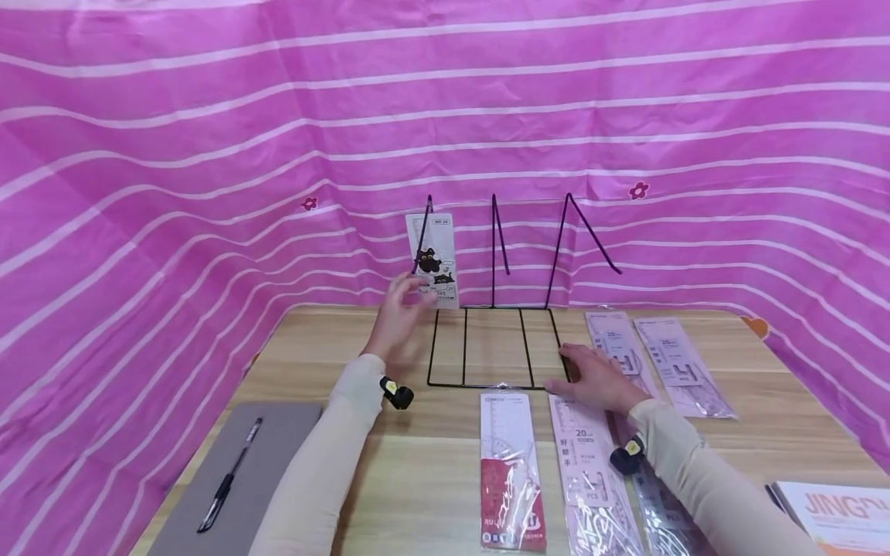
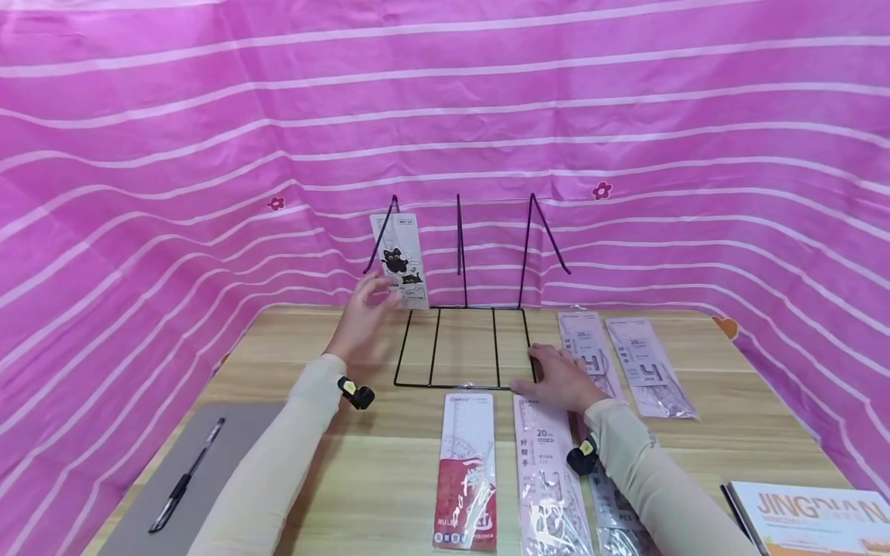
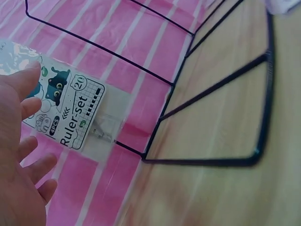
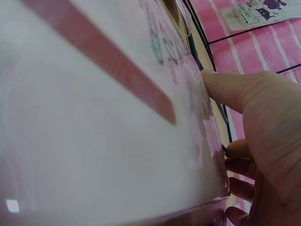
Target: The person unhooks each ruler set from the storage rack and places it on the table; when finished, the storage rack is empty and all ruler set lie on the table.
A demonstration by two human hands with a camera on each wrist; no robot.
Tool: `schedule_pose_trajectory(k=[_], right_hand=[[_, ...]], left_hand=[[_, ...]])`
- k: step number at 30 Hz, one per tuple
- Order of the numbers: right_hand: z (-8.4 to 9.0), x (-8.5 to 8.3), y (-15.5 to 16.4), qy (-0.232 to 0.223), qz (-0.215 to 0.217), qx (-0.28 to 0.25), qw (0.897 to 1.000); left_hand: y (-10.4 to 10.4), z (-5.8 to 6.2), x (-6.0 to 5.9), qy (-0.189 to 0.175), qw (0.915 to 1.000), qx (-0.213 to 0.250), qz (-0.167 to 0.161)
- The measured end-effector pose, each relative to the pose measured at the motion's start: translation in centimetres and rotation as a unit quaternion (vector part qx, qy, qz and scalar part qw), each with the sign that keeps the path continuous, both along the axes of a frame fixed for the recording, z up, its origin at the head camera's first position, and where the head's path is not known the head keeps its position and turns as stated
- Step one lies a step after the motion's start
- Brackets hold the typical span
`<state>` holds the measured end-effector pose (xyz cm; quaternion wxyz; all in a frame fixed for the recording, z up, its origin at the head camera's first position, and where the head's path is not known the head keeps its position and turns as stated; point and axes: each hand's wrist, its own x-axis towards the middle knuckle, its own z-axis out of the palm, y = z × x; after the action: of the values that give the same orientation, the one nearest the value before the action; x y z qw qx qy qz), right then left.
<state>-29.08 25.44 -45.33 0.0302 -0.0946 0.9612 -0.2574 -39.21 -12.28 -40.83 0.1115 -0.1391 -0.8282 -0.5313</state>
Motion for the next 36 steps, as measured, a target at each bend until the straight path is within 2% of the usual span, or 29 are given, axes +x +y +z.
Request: schedule_pose_trajectory(k=[3, 6, 12, 16, 21, 25, 29, 36], right_hand=[[-0.1, 0.0, 0.0, 0.004, -0.002, 0.003, 1.0], [-0.1, 0.0, 0.0, 0.007, -0.003, 0.002, 1.0], [-0.1, 0.2, -0.2, 0.007, 0.001, -0.007, 1.0], [-0.1, 0.1, -0.1, 0.008, 0.0, -0.004, 1.0], [0.0, 0.0, -0.1, 0.008, -0.001, 0.002, 1.0], [-0.1, -0.1, 0.0, 0.009, -0.002, 0.002, 1.0], [-0.1, -0.1, 0.1, 0.008, -0.001, 0.0, 1.0], [-0.3, -0.3, 0.3, 0.0, -0.005, -0.002, 1.0]], left_hand=[[0.4, 0.2, -0.8, -0.011, 0.9995, 0.028, -0.003], [0.8, 0.4, -1.5, -0.012, 0.9977, 0.064, -0.019], [1.2, 1.0, -1.3, -0.009, 0.9939, 0.105, -0.032], [1.4, 1.3, -0.8, 0.012, 0.9946, 0.101, -0.02], [1.2, 1.5, 0.0, 0.052, 0.9972, 0.053, 0.003], [0.6, 2.1, 1.8, 0.062, 0.9979, 0.014, -0.017], [-0.4, 2.7, 4.4, 0.033, 0.9981, 0.005, -0.051], [-2.1, 3.2, 10.2, -0.032, 0.9954, 0.013, -0.09]])
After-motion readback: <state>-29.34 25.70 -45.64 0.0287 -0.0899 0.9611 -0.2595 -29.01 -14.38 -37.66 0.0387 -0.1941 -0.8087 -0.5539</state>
